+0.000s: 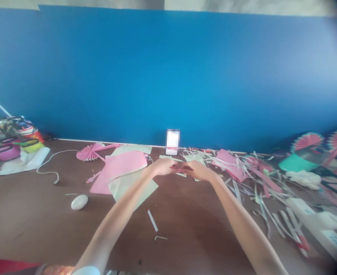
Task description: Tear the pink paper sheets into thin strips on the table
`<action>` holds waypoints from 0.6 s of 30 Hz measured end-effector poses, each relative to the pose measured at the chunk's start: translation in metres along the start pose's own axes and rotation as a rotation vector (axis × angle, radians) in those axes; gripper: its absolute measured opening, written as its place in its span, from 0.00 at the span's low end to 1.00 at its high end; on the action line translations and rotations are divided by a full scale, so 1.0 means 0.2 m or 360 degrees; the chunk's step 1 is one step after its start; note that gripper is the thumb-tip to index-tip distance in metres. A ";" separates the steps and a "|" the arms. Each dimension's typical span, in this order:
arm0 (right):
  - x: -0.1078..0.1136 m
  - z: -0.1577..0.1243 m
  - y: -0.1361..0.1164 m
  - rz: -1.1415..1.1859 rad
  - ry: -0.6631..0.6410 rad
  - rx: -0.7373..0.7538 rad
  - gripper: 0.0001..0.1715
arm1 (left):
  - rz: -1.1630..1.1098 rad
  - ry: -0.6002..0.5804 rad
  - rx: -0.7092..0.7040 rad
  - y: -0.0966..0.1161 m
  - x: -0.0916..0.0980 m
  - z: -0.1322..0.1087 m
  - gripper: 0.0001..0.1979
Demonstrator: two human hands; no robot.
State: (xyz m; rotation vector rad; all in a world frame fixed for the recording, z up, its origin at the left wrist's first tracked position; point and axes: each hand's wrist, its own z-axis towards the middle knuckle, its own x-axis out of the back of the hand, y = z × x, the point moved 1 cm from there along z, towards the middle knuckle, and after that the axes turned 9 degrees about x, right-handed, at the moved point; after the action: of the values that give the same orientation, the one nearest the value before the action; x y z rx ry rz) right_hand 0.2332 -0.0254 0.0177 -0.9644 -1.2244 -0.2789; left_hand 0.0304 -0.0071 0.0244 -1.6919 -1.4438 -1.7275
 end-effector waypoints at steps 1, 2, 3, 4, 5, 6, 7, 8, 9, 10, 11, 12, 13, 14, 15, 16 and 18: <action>0.00 0.00 0.00 -0.0010 0.0005 -0.0010 0.23 | 0.0009 0.0010 -0.0002 0.00 0.00 0.00 0.25; 0.00 0.00 0.00 -0.0019 0.0012 -0.0021 0.23 | 0.0022 0.0022 -0.0005 0.00 0.00 0.00 0.25; 0.00 0.00 -0.01 -0.0028 0.0019 -0.0030 0.23 | 0.0036 0.0039 -0.0010 0.00 -0.01 0.01 0.25; 0.00 0.01 -0.01 -0.0037 0.0024 -0.0037 0.23 | 0.0048 0.0054 -0.0014 -0.01 -0.02 0.01 0.24; 0.00 0.01 -0.02 -0.0047 0.0026 -0.0041 0.22 | 0.0056 0.0062 -0.0021 -0.01 -0.03 0.02 0.23; 0.00 0.01 -0.02 -0.0050 0.0019 -0.0039 0.22 | 0.0058 0.0069 -0.0022 -0.02 -0.04 0.03 0.22; -0.01 0.01 -0.03 -0.0047 0.0010 -0.0032 0.22 | 0.0065 0.0055 -0.0024 -0.02 -0.05 0.04 0.20; -0.01 0.01 -0.04 -0.0037 -0.0003 -0.0024 0.21 | 0.0073 0.0040 -0.0031 -0.03 -0.06 0.05 0.18; -0.01 0.01 -0.04 -0.0028 -0.0017 -0.0017 0.21 | 0.0081 0.0036 -0.0032 -0.03 -0.07 0.06 0.17; -0.01 0.01 -0.05 -0.0024 -0.0027 -0.0017 0.21 | 0.0082 0.0031 -0.0038 -0.04 -0.08 0.06 0.17; -0.01 0.01 -0.05 -0.0029 -0.0030 -0.0022 0.21 | 0.0073 0.0019 -0.0046 -0.04 -0.08 0.07 0.16; -0.01 0.01 -0.05 -0.0041 -0.0024 -0.0031 0.20 | 0.0058 0.0010 -0.0051 -0.05 -0.08 0.07 0.16; -0.02 0.01 -0.05 -0.0051 -0.0019 -0.0041 0.20 | 0.0041 0.0002 -0.0053 -0.05 -0.09 0.07 0.16; -0.02 0.01 -0.04 -0.0054 -0.0021 -0.0047 0.20 | 0.0025 -0.0003 -0.0053 -0.05 -0.08 0.07 0.16; -0.02 0.01 -0.04 -0.0052 -0.0022 -0.0050 0.20 | 0.0011 0.0000 -0.0053 -0.05 -0.08 0.07 0.16; -0.02 0.01 -0.04 -0.0045 -0.0029 -0.0050 0.20 | 0.0000 0.0002 -0.0056 -0.04 -0.08 0.07 0.16; -0.01 0.01 -0.05 -0.0022 -0.0054 -0.0033 0.20 | -0.0017 0.0011 -0.0066 -0.03 -0.07 0.06 0.18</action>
State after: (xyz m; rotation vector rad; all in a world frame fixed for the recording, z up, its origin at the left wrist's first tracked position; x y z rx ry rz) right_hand 0.2253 -0.0303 0.0205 -0.9824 -1.2620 -0.2879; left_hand 0.0346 -0.0003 0.0072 -1.7003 -1.4259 -1.7791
